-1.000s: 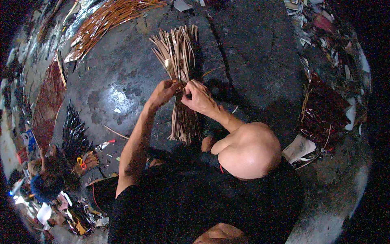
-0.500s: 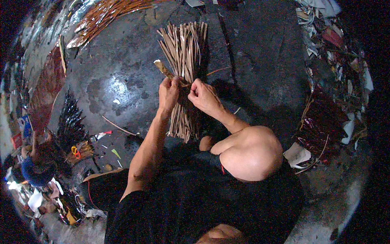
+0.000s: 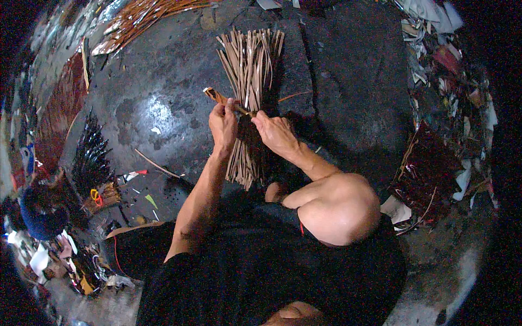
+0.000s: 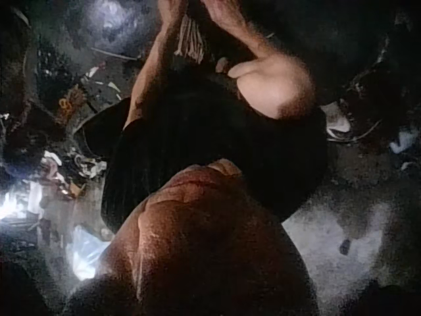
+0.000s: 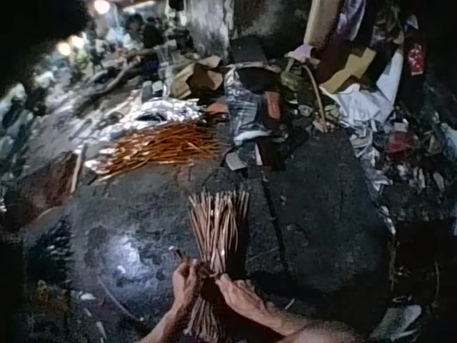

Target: The person gathers thin wooden sticks, aligns them into bundles, and ties them with a rubber band. Then the person cuts strips of white paper using scissors.

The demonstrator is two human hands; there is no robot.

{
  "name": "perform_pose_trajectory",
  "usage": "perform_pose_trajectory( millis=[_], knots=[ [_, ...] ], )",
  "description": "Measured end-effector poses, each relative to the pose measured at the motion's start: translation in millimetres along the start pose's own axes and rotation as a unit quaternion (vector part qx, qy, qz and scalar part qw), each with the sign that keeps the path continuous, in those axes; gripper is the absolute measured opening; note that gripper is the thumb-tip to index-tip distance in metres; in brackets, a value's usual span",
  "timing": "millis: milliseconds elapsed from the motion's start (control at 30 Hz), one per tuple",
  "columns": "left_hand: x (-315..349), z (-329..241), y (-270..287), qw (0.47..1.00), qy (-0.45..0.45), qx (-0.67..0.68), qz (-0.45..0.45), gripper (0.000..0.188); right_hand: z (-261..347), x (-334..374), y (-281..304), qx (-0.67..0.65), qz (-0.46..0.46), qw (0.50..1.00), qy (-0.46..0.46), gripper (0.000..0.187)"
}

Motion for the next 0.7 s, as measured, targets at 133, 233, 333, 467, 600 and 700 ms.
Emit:
perform_pose_trajectory(
  millis=[133, 233, 333, 467, 600, 700],
  knots=[
    [-8.5, 16.0, -5.6, 0.999, 0.03, 0.0, -0.042, 0.03, -1.9, 7.5, 11.3, -0.115, 0.014, 0.991, -0.07, 0.02],
    [-8.0, 34.1, -11.3, 0.995, 0.091, -0.013, -0.035, 0.03, -12.5, 18.7, 12.3, -0.145, 0.022, 0.985, -0.087, 0.021],
    [-11.6, 40.8, -15.5, 0.996, 0.087, -0.025, -0.027, 0.03, -19.7, 23.6, 10.8, -0.187, 0.022, 0.979, -0.083, 0.023],
    [-17.6, 22.1, -10.4, 0.998, 0.029, 0.033, 0.033, 0.029, -9.6, 21.2, 14.3, -0.199, 0.049, 0.977, -0.057, 0.022],
    [-20.7, -54.1, -1.5, 0.992, -0.063, 0.072, 0.088, 0.029, 44.0, 7.1, 19.5, -0.191, 0.134, 0.972, 0.026, 0.022],
    [-26.5, -117.3, 9.5, 0.963, -0.252, -0.04, 0.091, 0.025, 79.7, -9.0, 22.6, -0.158, 0.136, 0.976, 0.067, 0.019]
  ],
)
Point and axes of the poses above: each hand's wrist, its own x-axis away from the middle knuckle, its own y-axis out of the back of the hand, z = x × y, the point moved 7 cm from there along -x, towards the middle knuckle, and after that the axes turned 15 degrees about -x, right-handed, at the moved point
